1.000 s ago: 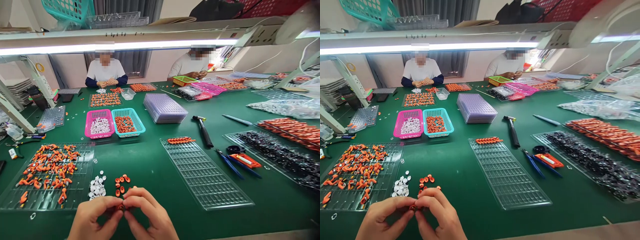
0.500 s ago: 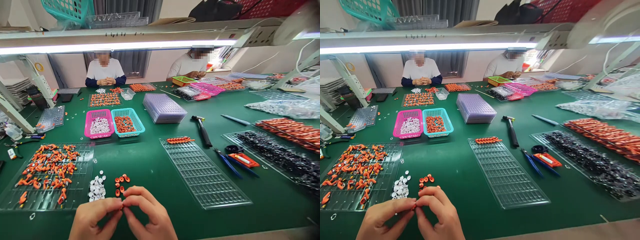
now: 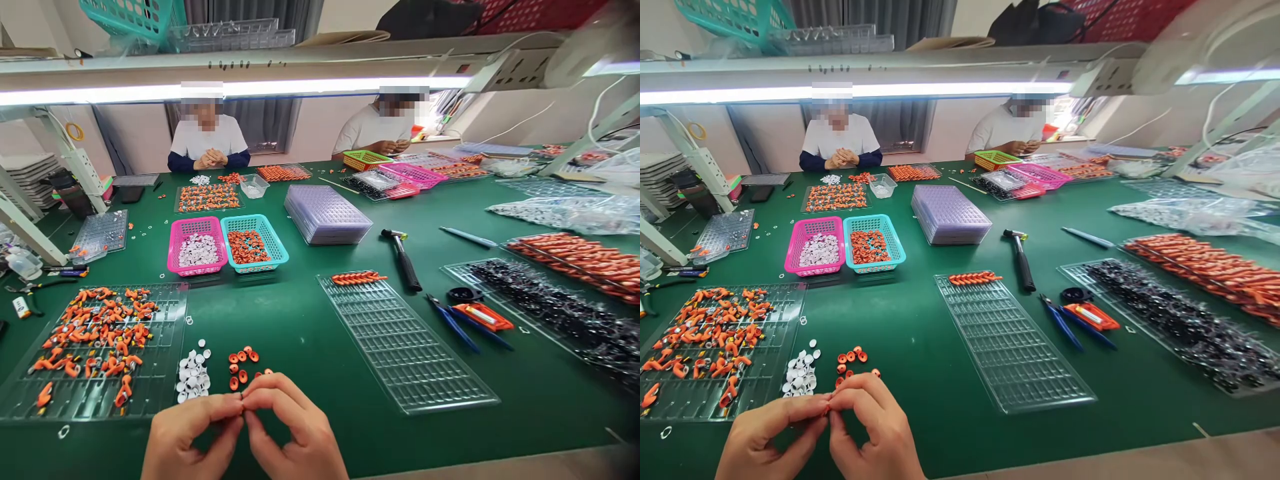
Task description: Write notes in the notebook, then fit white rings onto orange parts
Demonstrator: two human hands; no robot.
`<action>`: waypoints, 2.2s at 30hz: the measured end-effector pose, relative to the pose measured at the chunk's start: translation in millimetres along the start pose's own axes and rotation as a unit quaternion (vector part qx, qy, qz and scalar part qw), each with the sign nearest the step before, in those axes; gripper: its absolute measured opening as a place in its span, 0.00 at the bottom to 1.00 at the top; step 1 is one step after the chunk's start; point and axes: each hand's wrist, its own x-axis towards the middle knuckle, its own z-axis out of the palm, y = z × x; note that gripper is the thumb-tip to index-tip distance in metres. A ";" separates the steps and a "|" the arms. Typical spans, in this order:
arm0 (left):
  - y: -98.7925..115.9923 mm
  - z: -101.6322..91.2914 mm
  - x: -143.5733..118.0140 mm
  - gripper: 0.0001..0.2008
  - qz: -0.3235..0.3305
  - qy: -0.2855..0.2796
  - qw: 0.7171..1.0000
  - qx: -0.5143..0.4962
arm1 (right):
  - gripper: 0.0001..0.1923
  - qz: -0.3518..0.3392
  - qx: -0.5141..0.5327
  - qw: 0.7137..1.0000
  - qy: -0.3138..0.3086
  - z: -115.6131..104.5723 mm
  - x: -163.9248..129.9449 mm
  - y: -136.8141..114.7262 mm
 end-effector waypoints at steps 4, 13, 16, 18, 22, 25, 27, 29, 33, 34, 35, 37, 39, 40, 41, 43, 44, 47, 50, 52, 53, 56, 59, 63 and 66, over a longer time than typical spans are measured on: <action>2.4 3.8 -1.3 0.14 0.001 0.011 1.000 0.007 | 0.12 -0.001 0.006 1.000 0.008 2.0 -1.5 1.1; 8.4 4.8 2.7 0.09 -0.041 0.019 0.999 0.017 | 0.13 0.001 0.012 0.999 -0.034 1.4 -6.8 5.4; 8.8 4.4 3.9 0.07 -0.058 0.009 0.998 0.021 | 0.14 0.000 0.024 0.999 -0.041 1.9 -8.9 7.5; 8.8 4.5 3.9 0.08 -0.055 0.006 0.998 0.031 | 0.14 -0.006 0.027 0.999 -0.038 2.6 -10.4 8.9; 8.1 3.4 3.7 0.07 -0.034 0.002 0.997 0.070 | 0.13 -0.021 0.016 0.999 -0.025 3.2 -12.2 10.7; 7.2 1.2 5.2 0.09 0.004 -0.014 0.995 0.098 | 0.10 -0.029 0.020 0.999 -0.014 2.5 -12.4 10.8; 6.8 -0.4 6.6 0.10 0.034 -0.022 0.993 0.113 | 0.09 -0.028 0.034 0.999 -0.012 1.5 -11.9 10.6; 6.7 -2.0 7.8 0.11 0.060 -0.021 0.990 0.125 | 0.09 -0.018 0.050 0.998 -0.017 0.0 -10.9 10.4; 5.9 -5.1 7.9 0.13 0.115 -0.021 0.982 0.151 | 0.09 0.026 0.091 0.995 -0.016 -2.5 -9.1 10.5; 5.4 -5.6 7.5 0.13 0.130 -0.024 0.978 0.163 | 0.08 0.039 0.105 0.994 -0.011 -2.5 -9.0 10.8; 5.0 -5.9 7.1 0.14 0.145 -0.026 0.973 0.178 | 0.08 0.052 0.122 0.991 -0.006 -2.2 -9.1 11.1; 4.5 -5.8 6.3 0.14 0.184 -0.027 0.959 0.214 | 0.08 0.077 0.162 0.984 0.005 -0.5 -9.9 12.0; 4.8 -4.9 5.9 0.12 0.239 -0.016 0.939 0.248 | 0.08 0.107 0.204 0.973 0.011 1.7 -11.3 12.8; 5.2 -4.4 6.0 0.11 0.267 -0.006 0.928 0.260 | 0.08 0.123 0.224 0.967 0.012 2.7 -12.0 13.1; 5.7 -4.0 6.3 0.10 0.290 0.003 0.919 0.268 | 0.09 0.137 0.243 0.960 0.013 3.4 -12.7 13.4; 6.4 -3.8 7.2 0.10 0.309 0.016 0.912 0.270 | 0.10 0.153 0.269 0.951 0.008 3.7 -13.7 13.6; 6.5 -4.1 7.6 0.10 0.303 0.019 0.916 0.262 | 0.11 0.154 0.274 0.949 0.004 3.3 -13.9 13.8; 5.3 -5.6 7.8 0.09 0.240 -0.001 0.949 0.202 | 0.14 0.141 0.259 0.955 -0.009 1.2 -13.5 14.2; 3.5 -6.7 5.6 0.10 0.132 -0.026 0.984 0.115 | 0.16 0.115 0.227 0.967 -0.015 -0.5 -11.9 14.0; 3.3 -6.9 4.5 0.11 0.061 -0.033 0.996 0.063 | 0.16 0.094 0.208 0.973 -0.016 -1.0 -10.5 13.5; 3.8 -7.1 4.4 0.10 0.030 -0.036 0.998 0.040 | 0.15 0.083 0.198 0.976 -0.016 -1.1 -9.8 13.2; 7.6 -8.1 6.2 0.09 -0.050 -0.048 0.997 -0.021 | 0.15 0.055 0.161 0.985 -0.014 -1.7 -8.3 12.6; 12.3 -9.6 9.4 0.07 -0.114 -0.068 0.988 -0.073 | 0.15 0.033 0.130 0.991 -0.013 -3.4 -7.9 12.3; 13.4 -10.1 13.2 0.02 -0.237 -0.081 0.950 -0.184 | 0.15 0.012 0.128 0.991 -0.024 -6.5 -7.9 11.2; 11.5 -8.2 16.2 0.09 -0.315 -0.092 0.899 -0.290 | 0.16 0.014 0.138 0.990 -0.025 -6.9 -7.6 10.9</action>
